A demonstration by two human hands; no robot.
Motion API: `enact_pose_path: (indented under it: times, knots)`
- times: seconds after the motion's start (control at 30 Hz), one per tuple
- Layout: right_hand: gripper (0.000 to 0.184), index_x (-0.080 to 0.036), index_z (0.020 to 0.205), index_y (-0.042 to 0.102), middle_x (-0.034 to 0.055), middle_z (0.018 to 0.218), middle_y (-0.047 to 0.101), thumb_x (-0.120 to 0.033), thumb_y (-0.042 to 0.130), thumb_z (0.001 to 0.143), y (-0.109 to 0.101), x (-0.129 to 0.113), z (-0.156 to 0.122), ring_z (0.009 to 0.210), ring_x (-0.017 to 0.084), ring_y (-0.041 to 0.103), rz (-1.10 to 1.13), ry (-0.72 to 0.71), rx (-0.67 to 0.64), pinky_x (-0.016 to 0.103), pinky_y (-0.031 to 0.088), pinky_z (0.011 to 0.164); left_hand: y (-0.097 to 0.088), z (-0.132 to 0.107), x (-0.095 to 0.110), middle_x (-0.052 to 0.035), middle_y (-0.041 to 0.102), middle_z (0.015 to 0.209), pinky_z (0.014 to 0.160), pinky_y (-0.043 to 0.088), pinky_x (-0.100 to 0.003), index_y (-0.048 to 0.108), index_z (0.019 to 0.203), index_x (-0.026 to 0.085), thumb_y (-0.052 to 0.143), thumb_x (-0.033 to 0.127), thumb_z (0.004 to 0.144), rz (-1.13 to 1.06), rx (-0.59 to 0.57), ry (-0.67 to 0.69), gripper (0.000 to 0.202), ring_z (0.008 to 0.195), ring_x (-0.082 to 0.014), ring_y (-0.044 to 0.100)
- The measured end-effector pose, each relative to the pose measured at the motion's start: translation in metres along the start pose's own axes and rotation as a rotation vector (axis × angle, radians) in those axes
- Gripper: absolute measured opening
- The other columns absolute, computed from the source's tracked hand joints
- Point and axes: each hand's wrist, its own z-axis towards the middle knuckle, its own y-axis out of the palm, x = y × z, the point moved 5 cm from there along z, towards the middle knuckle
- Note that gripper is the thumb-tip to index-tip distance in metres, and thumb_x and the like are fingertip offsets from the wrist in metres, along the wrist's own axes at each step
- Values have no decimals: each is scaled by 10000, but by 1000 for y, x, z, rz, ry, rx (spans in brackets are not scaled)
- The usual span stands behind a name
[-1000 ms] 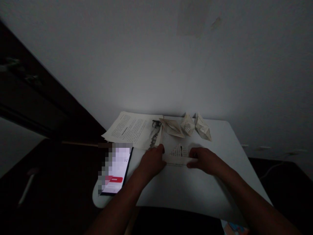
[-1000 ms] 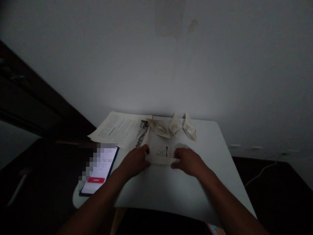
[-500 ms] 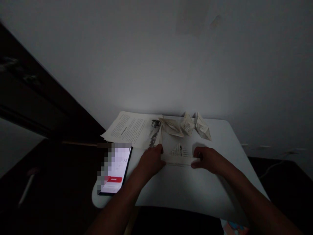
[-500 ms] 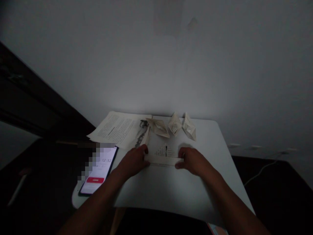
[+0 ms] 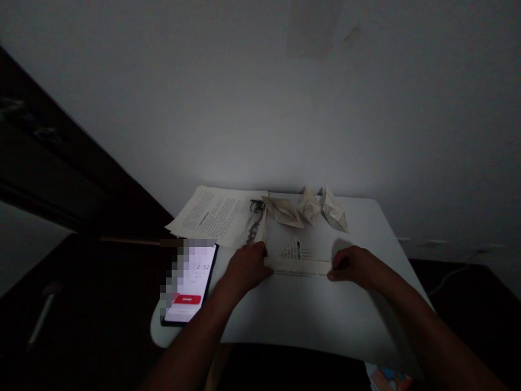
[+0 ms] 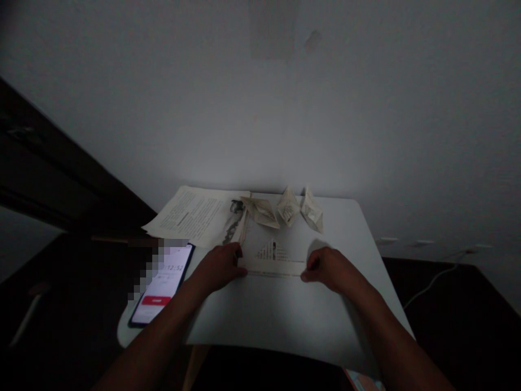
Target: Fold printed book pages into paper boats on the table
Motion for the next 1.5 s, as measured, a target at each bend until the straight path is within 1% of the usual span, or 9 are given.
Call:
enact_pose_path:
  times: [0.13, 0.33, 0.47, 0.57, 0.73, 0.93, 1.13, 1.27, 1.5]
  knots:
    - [217, -190, 615, 621, 0, 613, 648, -391, 693, 580, -1, 11, -1, 610, 162, 594, 41, 3, -18, 252, 413, 571, 2, 2, -1, -64, 657, 914, 729, 458, -295, 611, 868, 172, 631, 317, 663, 22, -11, -4, 252, 853, -217, 616]
    - [318, -163, 824, 639, 17, 716, 648, -447, 611, 684, -4, 11, -6, 661, 156, 589, 259, -103, -105, 266, 441, 625, 3, 3, 1, -86, 656, 888, 718, 462, -315, 642, 811, 163, 608, 330, 679, 70, -25, 20, 215, 831, -231, 619]
    - [333, -175, 831, 649, 12, 698, 638, -477, 607, 698, -2, -1, -8, 650, 159, 582, 153, -133, -1, 268, 431, 618, 4, 3, -1, -83, 659, 914, 733, 463, -311, 650, 856, 173, 626, 346, 668, 69, -39, -12, 257, 867, -234, 614]
    - [264, -189, 809, 655, 17, 698, 643, -417, 643, 677, 3, -10, -7, 644, 161, 586, -1, -107, 109, 263, 419, 609, 3, 2, -2, -72, 656, 938, 749, 460, -312, 648, 890, 185, 635, 362, 664, 59, -40, -49, 287, 903, -238, 602]
    - [206, -188, 795, 659, 34, 781, 653, -360, 636, 685, 7, -18, -7, 689, 167, 597, -65, -142, 173, 259, 425, 629, 3, -5, -1, -46, 636, 905, 746, 451, -302, 642, 806, 194, 604, 338, 704, 49, 17, -26, 180, 861, -211, 592]
    - [161, -192, 749, 624, 6, 718, 642, -349, 596, 730, 9, -14, -12, 644, 148, 583, 73, -210, 184, 253, 434, 627, 3, -14, 0, -12, 616, 927, 785, 429, -259, 616, 778, 198, 579, 192, 724, -123, 127, 72, 66, 861, -154, 576]
    - [195, -199, 803, 631, 9, 742, 656, -382, 590, 746, 16, -4, -15, 674, 159, 604, 177, -211, 181, 255, 459, 636, 5, -17, -7, -9, 637, 841, 714, 438, -257, 570, 841, 198, 591, 214, 725, -333, 177, 52, 120, 794, -153, 588]
    - [245, -201, 856, 654, 19, 760, 670, -411, 563, 771, 14, -3, -14, 699, 167, 615, 163, -202, 178, 266, 469, 655, 7, -16, -9, -5, 636, 819, 674, 440, -246, 530, 986, 194, 588, 256, 737, -525, 122, 38, 263, 727, -135, 592]
    - [246, -199, 890, 654, 25, 776, 679, -396, 550, 787, 14, -4, -12, 699, 163, 626, 143, -239, 184, 269, 475, 637, 18, -16, -12, -28, 670, 727, 575, 418, -260, 445, 1059, 161, 451, 285, 832, -694, 27, 26, 259, 544, -131, 569]
